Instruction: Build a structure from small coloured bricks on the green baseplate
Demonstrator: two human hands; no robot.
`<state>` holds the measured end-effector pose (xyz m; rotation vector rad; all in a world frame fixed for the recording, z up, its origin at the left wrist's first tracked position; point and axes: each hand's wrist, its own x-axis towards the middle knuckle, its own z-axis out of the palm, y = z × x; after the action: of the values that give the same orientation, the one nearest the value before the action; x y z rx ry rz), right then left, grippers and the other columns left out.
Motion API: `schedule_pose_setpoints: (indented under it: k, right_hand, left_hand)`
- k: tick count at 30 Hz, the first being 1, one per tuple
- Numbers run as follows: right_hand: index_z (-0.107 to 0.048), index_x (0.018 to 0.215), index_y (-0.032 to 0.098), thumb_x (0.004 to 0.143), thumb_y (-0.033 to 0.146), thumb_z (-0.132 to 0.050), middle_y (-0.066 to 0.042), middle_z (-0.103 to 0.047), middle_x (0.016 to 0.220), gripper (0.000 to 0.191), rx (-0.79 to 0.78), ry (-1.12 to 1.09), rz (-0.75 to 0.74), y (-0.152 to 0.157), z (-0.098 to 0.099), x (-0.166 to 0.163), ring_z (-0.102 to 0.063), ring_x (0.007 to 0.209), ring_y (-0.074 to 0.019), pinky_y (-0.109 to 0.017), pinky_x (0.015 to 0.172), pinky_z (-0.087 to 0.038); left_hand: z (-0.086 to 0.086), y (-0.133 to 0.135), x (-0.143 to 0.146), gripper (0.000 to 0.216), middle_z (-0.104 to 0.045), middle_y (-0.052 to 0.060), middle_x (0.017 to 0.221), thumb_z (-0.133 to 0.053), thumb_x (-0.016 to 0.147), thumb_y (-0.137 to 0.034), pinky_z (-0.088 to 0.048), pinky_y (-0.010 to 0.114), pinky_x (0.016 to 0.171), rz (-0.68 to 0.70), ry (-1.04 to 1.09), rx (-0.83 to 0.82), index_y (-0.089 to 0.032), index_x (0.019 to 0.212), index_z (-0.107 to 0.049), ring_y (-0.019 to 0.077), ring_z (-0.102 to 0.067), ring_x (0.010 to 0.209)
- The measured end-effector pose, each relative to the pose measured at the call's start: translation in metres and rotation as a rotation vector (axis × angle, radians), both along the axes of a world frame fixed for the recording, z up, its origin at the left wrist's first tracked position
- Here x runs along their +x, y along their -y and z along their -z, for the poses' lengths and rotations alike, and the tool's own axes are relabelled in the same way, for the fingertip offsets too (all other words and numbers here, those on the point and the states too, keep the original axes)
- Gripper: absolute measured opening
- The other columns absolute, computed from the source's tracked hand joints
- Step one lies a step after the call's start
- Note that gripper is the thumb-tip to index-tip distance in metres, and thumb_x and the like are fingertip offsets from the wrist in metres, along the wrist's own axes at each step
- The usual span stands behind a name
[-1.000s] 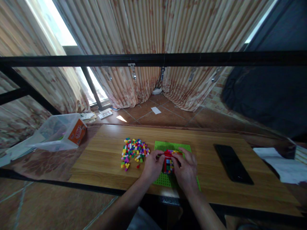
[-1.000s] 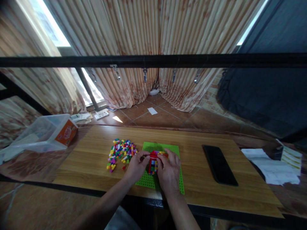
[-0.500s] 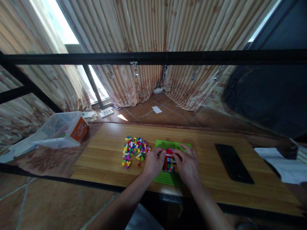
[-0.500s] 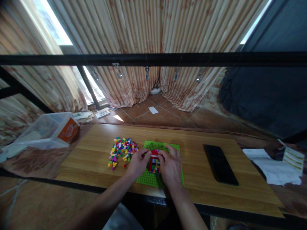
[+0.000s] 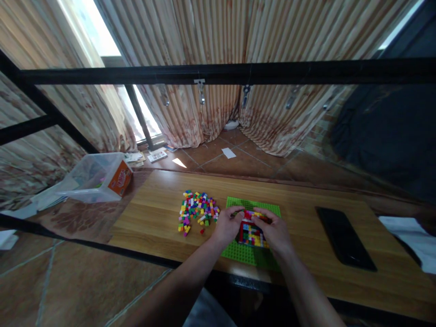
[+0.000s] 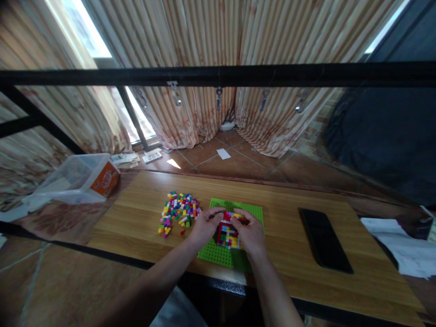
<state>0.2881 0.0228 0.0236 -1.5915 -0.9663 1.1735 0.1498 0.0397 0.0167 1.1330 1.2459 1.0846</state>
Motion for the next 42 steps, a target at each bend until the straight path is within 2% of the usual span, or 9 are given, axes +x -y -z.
schedule_pose_setpoints:
  k: [7,17,24,29,38,42]
  right_hand:
    - [-0.07,0.097,0.02,0.055,0.042,-0.079,-0.003,-0.072,0.076,0.048,0.021,-0.092,0.05,0.001,-0.001,-0.002,-0.066,0.064,-0.0196,-0.033,0.06,-0.054]
    - [-0.07,0.086,0.019,0.044,0.035,-0.083,-0.001,-0.07,0.068,0.048,0.017,-0.161,0.034,-0.006,-0.004,0.0,-0.065,0.058,-0.0184,-0.032,0.06,-0.052]
    - [-0.069,0.091,0.019,0.047,0.033,-0.083,-0.002,-0.072,0.069,0.047,-0.004,-0.237,-0.046,-0.005,-0.002,0.005,-0.066,0.058,-0.0196,-0.034,0.06,-0.054]
    - [-0.069,0.092,0.018,0.05,0.036,-0.081,-0.002,-0.072,0.071,0.047,0.015,-0.208,-0.027,-0.005,-0.002,0.003,-0.066,0.059,-0.019,-0.033,0.06,-0.054]
    - [-0.07,0.091,0.019,0.051,0.038,-0.078,-0.002,-0.072,0.073,0.045,0.035,-0.111,0.005,-0.006,0.004,0.001,-0.065,0.062,-0.0182,-0.032,0.062,-0.053]
    - [-0.071,0.091,0.018,0.051,0.041,-0.078,-0.002,-0.071,0.074,0.047,0.052,-0.097,0.003,-0.005,0.005,0.002,-0.065,0.063,-0.0175,-0.032,0.063,-0.053]
  left_hand:
    - [0.008,-0.003,0.005,0.022,-0.072,0.003,0.081,-0.055,0.079,-0.018,-0.05,0.022,0.063,-0.01,0.011,-0.035,-0.014,0.093,-0.072,0.013,-0.062,0.067]
    - [-0.003,-0.007,0.0,0.023,-0.069,0.001,0.069,-0.056,0.076,-0.013,-0.047,0.021,0.056,0.019,0.042,-0.078,-0.015,0.09,-0.074,0.0108,-0.057,0.058]
    - [-0.008,-0.009,-0.003,0.02,-0.068,0.001,0.066,-0.06,0.073,-0.013,-0.043,0.019,0.05,0.076,0.074,-0.115,-0.013,0.088,-0.074,0.0082,-0.054,0.052]
    - [-0.006,-0.009,-0.004,0.022,-0.068,0.001,0.066,-0.059,0.075,-0.013,-0.042,0.018,0.05,0.072,0.049,-0.079,-0.013,0.091,-0.073,0.0076,-0.053,0.051]
    - [0.002,-0.007,0.0,0.023,-0.071,0.003,0.08,-0.056,0.076,-0.012,-0.051,0.022,0.067,0.036,-0.072,0.027,-0.014,0.091,-0.073,0.0131,-0.062,0.071]
    - [-0.004,-0.004,0.001,0.024,-0.071,0.003,0.079,-0.054,0.076,-0.009,-0.051,0.024,0.069,0.036,-0.106,0.052,-0.014,0.09,-0.073,0.0135,-0.062,0.071]
